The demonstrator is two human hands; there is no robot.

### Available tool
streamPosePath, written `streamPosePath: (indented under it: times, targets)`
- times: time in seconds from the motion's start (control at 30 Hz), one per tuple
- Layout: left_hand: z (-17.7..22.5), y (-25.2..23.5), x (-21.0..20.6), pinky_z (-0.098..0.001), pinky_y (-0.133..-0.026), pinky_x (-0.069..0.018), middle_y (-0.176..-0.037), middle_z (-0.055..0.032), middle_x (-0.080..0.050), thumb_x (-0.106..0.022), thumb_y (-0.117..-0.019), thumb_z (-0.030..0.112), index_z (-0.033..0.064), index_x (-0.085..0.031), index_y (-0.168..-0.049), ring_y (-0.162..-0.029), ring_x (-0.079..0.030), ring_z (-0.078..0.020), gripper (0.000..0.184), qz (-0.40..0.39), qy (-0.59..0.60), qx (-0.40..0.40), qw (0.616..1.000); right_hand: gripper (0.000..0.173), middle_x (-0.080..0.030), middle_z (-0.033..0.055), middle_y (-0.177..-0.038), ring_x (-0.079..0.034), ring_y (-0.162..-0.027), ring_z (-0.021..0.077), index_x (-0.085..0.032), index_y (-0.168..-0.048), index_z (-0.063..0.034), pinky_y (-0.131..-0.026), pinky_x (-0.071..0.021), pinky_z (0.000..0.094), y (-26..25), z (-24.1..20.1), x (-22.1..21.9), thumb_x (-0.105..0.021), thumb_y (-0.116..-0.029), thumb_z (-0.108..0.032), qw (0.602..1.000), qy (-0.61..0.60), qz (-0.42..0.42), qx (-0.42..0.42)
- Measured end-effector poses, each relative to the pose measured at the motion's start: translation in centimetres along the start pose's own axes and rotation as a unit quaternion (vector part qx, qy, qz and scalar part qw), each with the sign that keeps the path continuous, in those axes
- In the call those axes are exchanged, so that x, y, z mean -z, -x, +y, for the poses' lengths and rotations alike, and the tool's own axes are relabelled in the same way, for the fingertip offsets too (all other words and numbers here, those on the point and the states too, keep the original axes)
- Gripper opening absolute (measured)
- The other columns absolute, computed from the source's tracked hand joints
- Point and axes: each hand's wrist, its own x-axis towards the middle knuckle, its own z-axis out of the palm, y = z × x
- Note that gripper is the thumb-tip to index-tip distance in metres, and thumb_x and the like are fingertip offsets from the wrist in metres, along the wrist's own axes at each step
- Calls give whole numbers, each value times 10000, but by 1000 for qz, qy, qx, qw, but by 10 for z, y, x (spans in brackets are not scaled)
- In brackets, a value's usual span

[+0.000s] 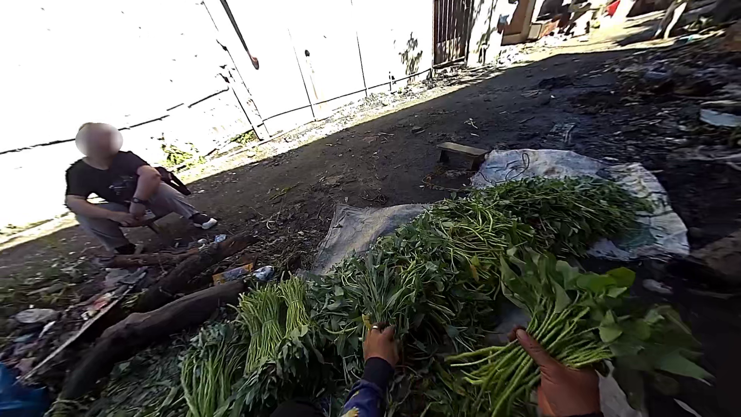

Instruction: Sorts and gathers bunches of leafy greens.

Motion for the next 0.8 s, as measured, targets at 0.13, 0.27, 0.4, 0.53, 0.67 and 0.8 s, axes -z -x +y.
streamPosePath:
  times: [0.13, 0.27, 0.4, 0.53, 0.67, 0.8]
  targets:
    - [-9, -46, 18, -562, -1109, -439, -1443, -166, -594, -560, -1037, 319, 101, -624, -1389, -1380, -524, -362, 419, -11, -58, 105, 993, 366, -715, 67, -851, -729, -741, 121, -491, -1246, 74, -738, -635, 281, -17, 20, 17, -655, -920, 94, 997, -1, 46, -63]
    - [-8, -19, 31, -496, -987, -522, -1126, -211, -721, -670, -970, 171, -37, -693, -1187, -1068, -692, -323, 301, 100, 232, 26, 967, 302, -713, 90, -821, -726, -722, 137, -515, -1206, 69, -728, -635, 286, -19, 29, 16, -660, -941, 62, 993, -26, 58, -100]
    - [-4, 55, 16, -366, -690, -599, -915, -165, -678, -676, -871, -21, -128, -589, -1146, -721, -675, -179, 308, 174, 507, -17, 844, 412, -721, 105, -873, -729, -753, 149, -500, -1269, 89, -756, -632, 299, -9, 39, 3, -695, -907, 73, 992, 12, 40, -120]
    - [-10, 73, -9, -268, -648, -566, -779, -88, -693, -690, -912, 2, -115, -666, -1069, -636, -635, -68, 198, 191, 516, -8, 835, 483, -722, 135, -916, -727, -758, 158, -495, -1295, 92, -740, -626, 302, 6, 55, -17, -737, -877, 73, 984, 54, 33, -167]
    - [-7, 74, -9, -292, -718, -555, -868, -137, -712, -677, -962, 62, -117, -673, -1136, -700, -636, -97, 249, 193, 489, 7, 850, 484, -724, 138, -892, -722, -763, 157, -518, -1267, 104, -766, -615, 309, 23, 63, -23, -768, -855, 61, 977, 106, 17, -186]
    - [0, 79, -5, -269, -691, -524, -877, -127, -669, -564, -1033, 70, -120, -654, -1197, -684, -590, -89, 267, 204, 495, 9, 845, 499, -724, 141, -882, -724, -750, 171, -514, -1269, 99, -748, -620, 315, 28, 72, -22, -768, -840, 85, 978, 103, 7, -180]
